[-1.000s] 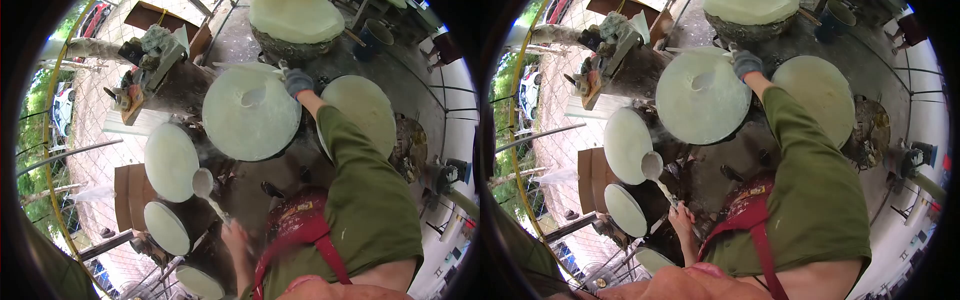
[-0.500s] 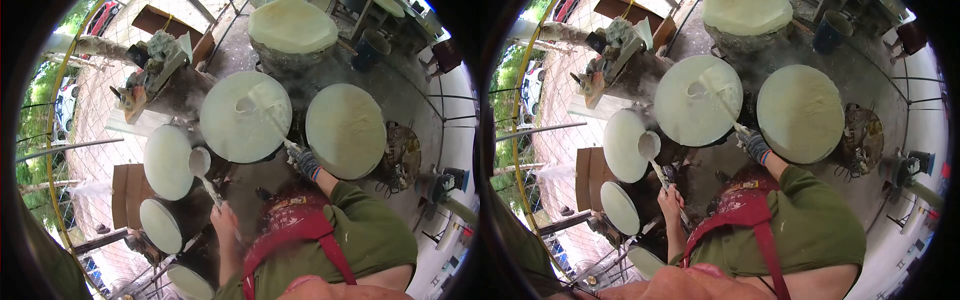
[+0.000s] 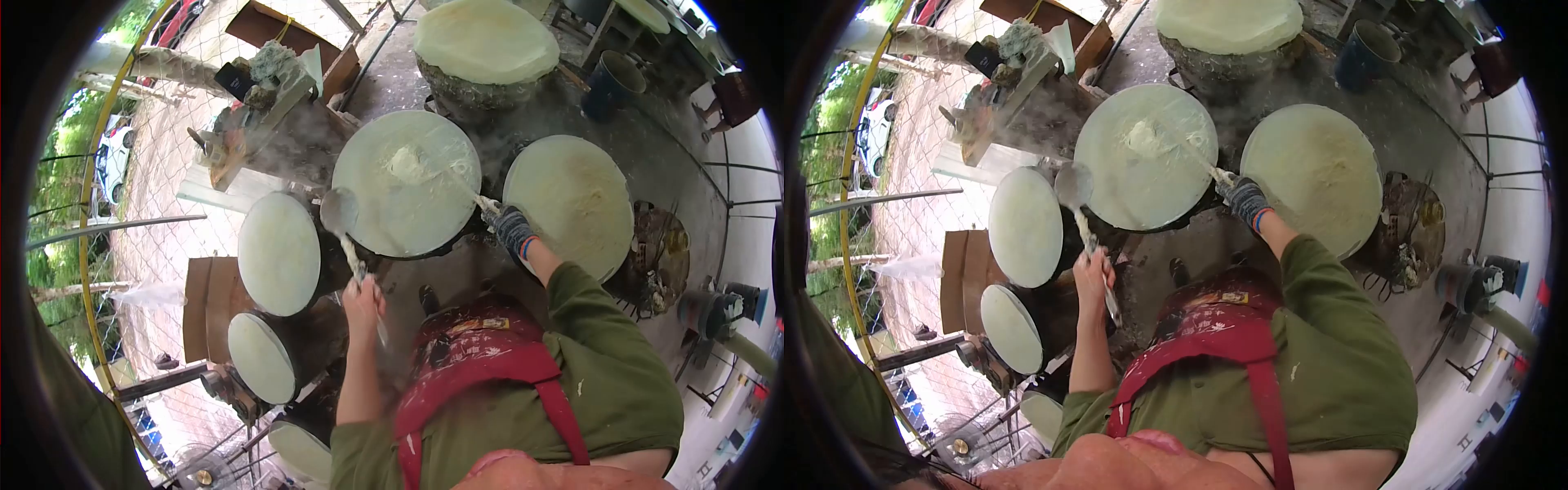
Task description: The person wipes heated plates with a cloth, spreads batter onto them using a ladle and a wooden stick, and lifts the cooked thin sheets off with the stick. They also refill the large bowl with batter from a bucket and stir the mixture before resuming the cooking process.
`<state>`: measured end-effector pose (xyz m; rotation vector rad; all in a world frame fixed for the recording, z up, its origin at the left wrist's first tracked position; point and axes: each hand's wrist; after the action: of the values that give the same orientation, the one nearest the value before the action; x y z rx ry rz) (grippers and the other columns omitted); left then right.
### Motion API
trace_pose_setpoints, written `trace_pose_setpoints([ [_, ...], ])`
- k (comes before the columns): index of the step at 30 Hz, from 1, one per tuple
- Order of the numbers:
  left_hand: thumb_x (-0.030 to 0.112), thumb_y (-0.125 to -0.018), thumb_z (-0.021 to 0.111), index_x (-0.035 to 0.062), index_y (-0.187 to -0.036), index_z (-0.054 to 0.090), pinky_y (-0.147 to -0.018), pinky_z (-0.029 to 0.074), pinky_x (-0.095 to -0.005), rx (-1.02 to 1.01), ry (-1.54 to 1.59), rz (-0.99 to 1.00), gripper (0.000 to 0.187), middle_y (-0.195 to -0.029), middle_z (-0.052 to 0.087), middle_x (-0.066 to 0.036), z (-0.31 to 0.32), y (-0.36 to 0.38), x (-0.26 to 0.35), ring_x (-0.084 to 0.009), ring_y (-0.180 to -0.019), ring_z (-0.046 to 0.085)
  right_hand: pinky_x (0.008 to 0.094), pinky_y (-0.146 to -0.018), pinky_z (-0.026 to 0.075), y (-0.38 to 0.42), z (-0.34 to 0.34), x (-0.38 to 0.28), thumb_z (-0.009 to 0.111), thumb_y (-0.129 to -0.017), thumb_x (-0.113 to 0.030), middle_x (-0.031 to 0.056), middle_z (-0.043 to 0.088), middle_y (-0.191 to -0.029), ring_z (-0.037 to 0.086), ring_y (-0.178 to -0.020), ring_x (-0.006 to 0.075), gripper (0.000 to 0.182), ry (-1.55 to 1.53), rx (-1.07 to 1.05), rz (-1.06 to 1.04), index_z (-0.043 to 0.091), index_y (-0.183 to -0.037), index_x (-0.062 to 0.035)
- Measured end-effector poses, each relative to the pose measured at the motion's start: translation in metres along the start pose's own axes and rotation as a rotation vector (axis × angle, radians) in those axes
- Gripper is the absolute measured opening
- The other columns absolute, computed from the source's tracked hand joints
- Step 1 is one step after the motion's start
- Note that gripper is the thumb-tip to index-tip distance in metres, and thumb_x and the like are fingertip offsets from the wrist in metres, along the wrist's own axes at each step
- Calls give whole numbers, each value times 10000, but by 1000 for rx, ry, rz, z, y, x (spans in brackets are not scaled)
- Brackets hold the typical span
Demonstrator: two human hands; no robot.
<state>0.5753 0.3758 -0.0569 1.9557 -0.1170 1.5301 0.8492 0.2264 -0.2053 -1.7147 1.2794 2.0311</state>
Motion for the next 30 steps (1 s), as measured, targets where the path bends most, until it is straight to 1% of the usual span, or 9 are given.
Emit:
trace_pose_setpoints([
  [4, 159, -886, 494, -16, -823, 496, -373, 308, -244, -134, 28, -7, 186, -560, 394, -13, 16, -88, 8, -103, -411, 376, 251, -543, 413, 35, 13, -19, 519, -898, -315, -23, 564, -697, 508, -587, 98, 238, 63, -212, 197, 611, -1032, -142],
  [9, 110, -866, 496, -26, -811, 492, -378, 310, -244, -225, 82, -73, 147, -584, 420, -21, 39, -158, -5, -104, -422, 368, 250, -566, 439, 74, 12, 63, 558, -876, -307, 4, 609, -761, 542, -608, 107, 295, 198, 126, -180, 598, -1102, -122],
  [13, 93, -862, 485, -30, -809, 486, -378, 295, -241, -309, 148, -192, 134, -606, 438, -30, 38, -126, -17, -106, -438, 385, 270, -575, 449, 89, 65, 70, 553, -880, -311, 46, 644, -834, 558, -629, 121, 337, 140, -21, 197, 579, -1145, -105],
  [16, 83, -867, 444, 12, -806, 461, -393, 284, -254, -224, 317, -316, 96, -605, 423, -12, 36, -94, -20, -104, -435, 376, 290, -558, 452, 62, 95, 65, 549, -882, -313, 73, 648, -809, 568, -634, 129, 317, -282, -90, 118, 590, -1096, -83],
  [19, 73, -872, 417, 57, -807, 420, -416, 289, -257, -216, 417, -380, 67, -609, 412, 0, 28, -88, -21, -92, -432, 363, 279, -507, 426, 63, 73, -6, 594, -860, -278, 23, 608, -691, 522, -548, 120, 293, 260, 104, 50, 605, -1088, -95],
  [27, 83, -890, 389, 71, -812, 404, -441, 305, -249, -223, 564, -434, 80, -617, 407, 9, 38, -77, -26, -83, -459, 375, 265, -487, 404, 29, 7, 57, 612, -844, -268, -35, 550, -644, 486, -541, 73, 207, 434, 21, -250, 622, -990, -122],
  [28, 82, -893, 389, 71, -813, 404, -441, 306, -250, -233, 598, -439, 82, -614, 399, 11, 42, -77, -29, -79, -461, 373, 269, -488, 411, 7, 3, 117, 590, -863, -257, -34, 558, -660, 496, -545, 82, 147, -221, -133, 46, 622, -946, -140],
  [29, 81, -896, 388, 70, -813, 403, -441, 308, -250, -240, 633, -441, 85, -612, 390, 14, 47, -77, -31, -75, -462, 371, 256, -477, 412, 54, 26, 52, 590, -865, -285, -35, 569, -685, 506, -546, 83, 146, 353, -196, 122, 620, -925, -155],
  [30, 79, -899, 388, 70, -814, 403, -442, 309, -251, -245, 670, -441, 87, -609, 382, 16, 49, -77, -34, -71, -463, 370, 254, -457, 406, 59, 46, 63, 602, -854, -301, -36, 574, -689, 501, -527, 81, 162, 215, -248, 162, 617, -911, -150],
])
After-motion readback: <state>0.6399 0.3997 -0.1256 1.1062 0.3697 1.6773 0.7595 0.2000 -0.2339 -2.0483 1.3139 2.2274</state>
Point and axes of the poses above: each hand's wrist, its own y-axis away from the middle knuckle, its own z-axis out of the palm, x = y × z
